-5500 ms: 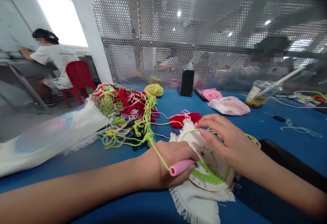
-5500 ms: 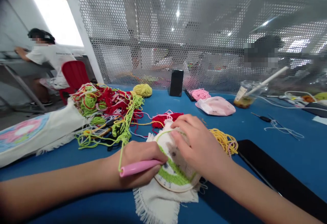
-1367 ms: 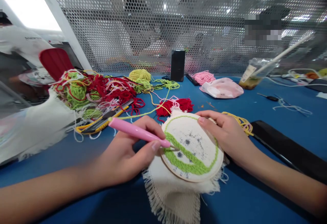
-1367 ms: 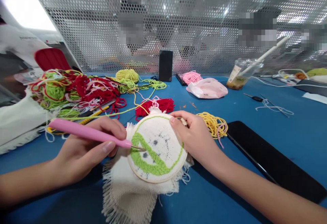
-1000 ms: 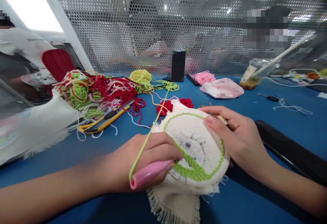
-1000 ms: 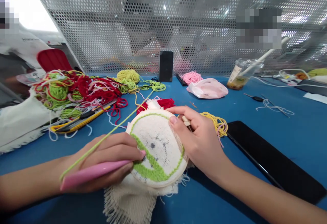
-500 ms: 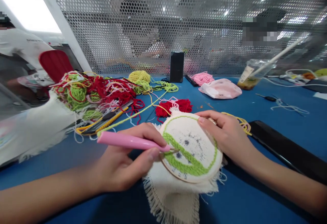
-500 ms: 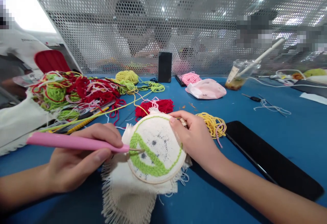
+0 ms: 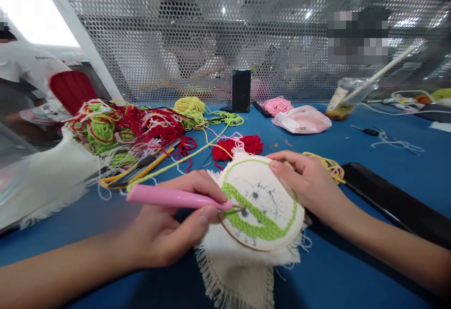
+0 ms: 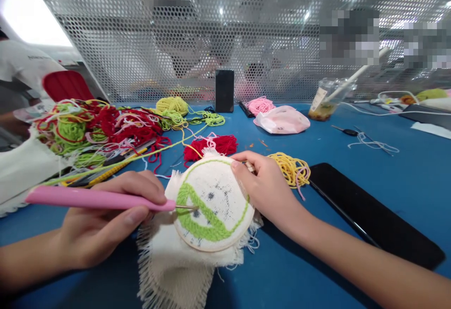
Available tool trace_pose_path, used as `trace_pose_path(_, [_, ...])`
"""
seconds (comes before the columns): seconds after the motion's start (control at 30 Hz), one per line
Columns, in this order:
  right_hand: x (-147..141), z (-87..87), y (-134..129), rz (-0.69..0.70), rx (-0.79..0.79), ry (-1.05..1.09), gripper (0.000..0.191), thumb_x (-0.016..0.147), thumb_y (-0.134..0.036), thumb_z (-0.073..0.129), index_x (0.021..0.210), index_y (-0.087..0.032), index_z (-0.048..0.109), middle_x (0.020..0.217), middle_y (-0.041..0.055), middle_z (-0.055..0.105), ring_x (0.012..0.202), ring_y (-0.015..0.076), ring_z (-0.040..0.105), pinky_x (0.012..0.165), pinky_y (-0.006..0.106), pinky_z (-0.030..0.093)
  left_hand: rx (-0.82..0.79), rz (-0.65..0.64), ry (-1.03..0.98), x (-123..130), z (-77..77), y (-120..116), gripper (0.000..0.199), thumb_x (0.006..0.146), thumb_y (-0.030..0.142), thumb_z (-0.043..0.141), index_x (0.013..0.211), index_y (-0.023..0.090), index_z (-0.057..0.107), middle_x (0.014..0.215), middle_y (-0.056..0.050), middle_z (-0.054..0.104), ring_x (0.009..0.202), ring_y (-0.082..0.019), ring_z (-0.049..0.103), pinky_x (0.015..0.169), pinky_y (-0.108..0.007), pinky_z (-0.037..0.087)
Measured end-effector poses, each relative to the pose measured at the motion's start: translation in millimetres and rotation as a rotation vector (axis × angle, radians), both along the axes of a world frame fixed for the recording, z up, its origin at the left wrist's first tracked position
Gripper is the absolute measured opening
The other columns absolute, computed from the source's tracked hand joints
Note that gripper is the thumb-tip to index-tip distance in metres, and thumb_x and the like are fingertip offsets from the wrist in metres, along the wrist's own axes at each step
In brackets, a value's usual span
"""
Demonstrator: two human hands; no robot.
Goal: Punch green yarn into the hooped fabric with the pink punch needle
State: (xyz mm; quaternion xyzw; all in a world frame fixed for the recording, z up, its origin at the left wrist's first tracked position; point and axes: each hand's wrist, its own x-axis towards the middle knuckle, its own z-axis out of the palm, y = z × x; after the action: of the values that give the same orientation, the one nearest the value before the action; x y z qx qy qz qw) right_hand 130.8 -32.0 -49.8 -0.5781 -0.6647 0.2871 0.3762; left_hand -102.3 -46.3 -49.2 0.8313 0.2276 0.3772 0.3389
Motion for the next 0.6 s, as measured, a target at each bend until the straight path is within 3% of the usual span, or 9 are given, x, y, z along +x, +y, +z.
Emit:
trace_pose_path(0.23, [0.5,0.3,-1.6,0.006,0.016,0.015,0.021,0.080,-0.031,0.046,0.083,-0.018,0.062,0.067,0.0003,0.060,0.055,0.0110,0.048,0.045,0.021,0.035,0.079,-0.023,0.212,5.7,5.7,1.2,0.023,0.078,0.006,0.047,0.096,0.018,0.055,0.088,-0.005,0.060,0.080,-0.015,0.056,0.071,-0.025,0.047])
trace_pose_path(0.47, [-4.8,9.3,-15.7,-0.003,0.117,0.057,0.021,0.081,-0.034,0.046,0.094,-0.022,0.059,0.060,-0.0022,0.055,0.047,0.0089,0.041,0.039,0.019,0.029,0.254,-0.196,0.392,11.3,4.7,4.5,0.027,0.079,0.010,0.049,0.105,0.015,0.051,0.098,-0.007,0.059,0.088,-0.016,0.055,0.076,-0.026,0.045])
trace_pose_path(0.6, [-1.9,3.9,-10.1,0.006,0.104,0.010,0.020,0.082,-0.032,0.046,0.088,-0.020,0.061,0.062,-0.0009,0.056,0.050,0.0096,0.043,0.042,0.020,0.031,0.228,-0.152,0.341,9.6,4.7,2.9,0.030,0.079,0.007,0.048,0.107,0.015,0.049,0.095,-0.007,0.060,0.088,-0.016,0.055,0.077,-0.027,0.045])
